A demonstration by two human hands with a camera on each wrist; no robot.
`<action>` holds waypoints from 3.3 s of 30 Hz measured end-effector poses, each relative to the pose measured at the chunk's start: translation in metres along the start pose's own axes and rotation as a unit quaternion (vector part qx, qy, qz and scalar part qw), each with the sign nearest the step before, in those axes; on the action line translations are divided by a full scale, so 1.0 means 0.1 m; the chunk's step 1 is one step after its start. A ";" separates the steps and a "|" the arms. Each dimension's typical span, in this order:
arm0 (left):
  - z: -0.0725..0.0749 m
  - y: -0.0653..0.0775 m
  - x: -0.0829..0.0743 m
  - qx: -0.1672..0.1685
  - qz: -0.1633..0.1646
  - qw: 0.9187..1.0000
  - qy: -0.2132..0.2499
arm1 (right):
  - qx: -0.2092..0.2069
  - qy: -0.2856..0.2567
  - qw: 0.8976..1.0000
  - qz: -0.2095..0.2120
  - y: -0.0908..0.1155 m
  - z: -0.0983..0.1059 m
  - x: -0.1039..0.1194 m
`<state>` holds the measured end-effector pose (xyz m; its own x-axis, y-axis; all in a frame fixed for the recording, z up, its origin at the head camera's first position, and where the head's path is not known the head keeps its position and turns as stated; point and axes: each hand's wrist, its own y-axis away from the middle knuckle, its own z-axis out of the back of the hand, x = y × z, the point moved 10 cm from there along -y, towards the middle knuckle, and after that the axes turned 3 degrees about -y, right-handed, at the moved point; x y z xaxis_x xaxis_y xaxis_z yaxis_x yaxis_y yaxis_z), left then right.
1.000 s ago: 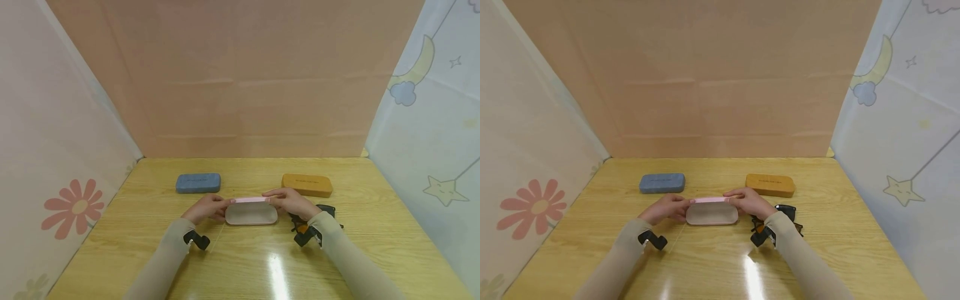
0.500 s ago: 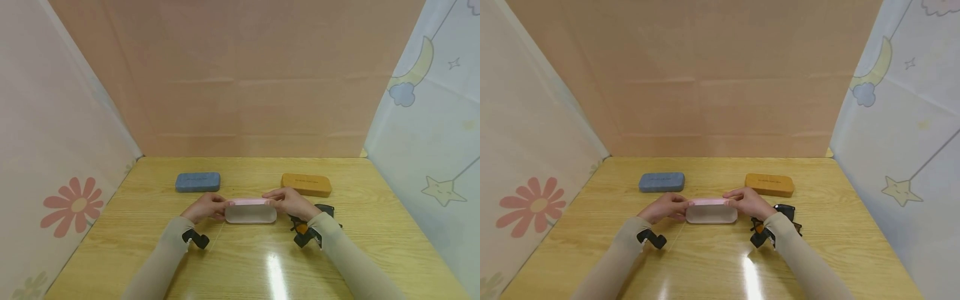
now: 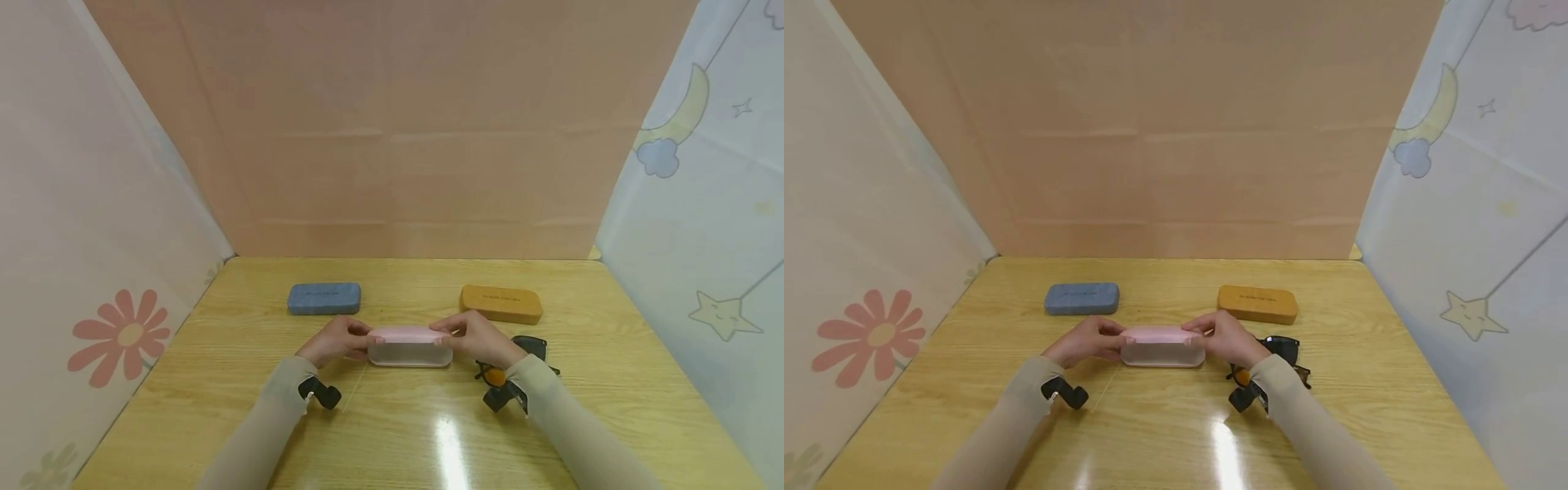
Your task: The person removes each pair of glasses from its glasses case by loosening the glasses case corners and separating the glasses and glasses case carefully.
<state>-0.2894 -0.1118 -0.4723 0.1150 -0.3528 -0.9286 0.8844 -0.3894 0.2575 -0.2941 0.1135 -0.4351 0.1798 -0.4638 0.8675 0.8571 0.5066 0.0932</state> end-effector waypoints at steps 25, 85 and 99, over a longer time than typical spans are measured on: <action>0.09 0.02 -0.04 -0.102 -0.013 0.982 -0.159 | -0.049 0.115 0.992 0.020 0.00 -0.12 -0.02; 0.40 -0.43 -0.43 -0.212 0.009 0.944 -0.252 | -0.109 0.218 0.970 -0.010 -0.62 0.38 0.04; 0.20 -0.15 -0.36 -0.153 -0.018 0.953 -0.259 | -0.138 0.329 0.932 -0.067 -0.07 1.11 -0.33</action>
<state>-0.3161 -0.1102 -0.4369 -0.0865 -0.7480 -0.6580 0.9833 -0.1701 0.0641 -0.3597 0.2057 -0.4103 0.2415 -0.9003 0.3620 0.9684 0.2478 -0.0298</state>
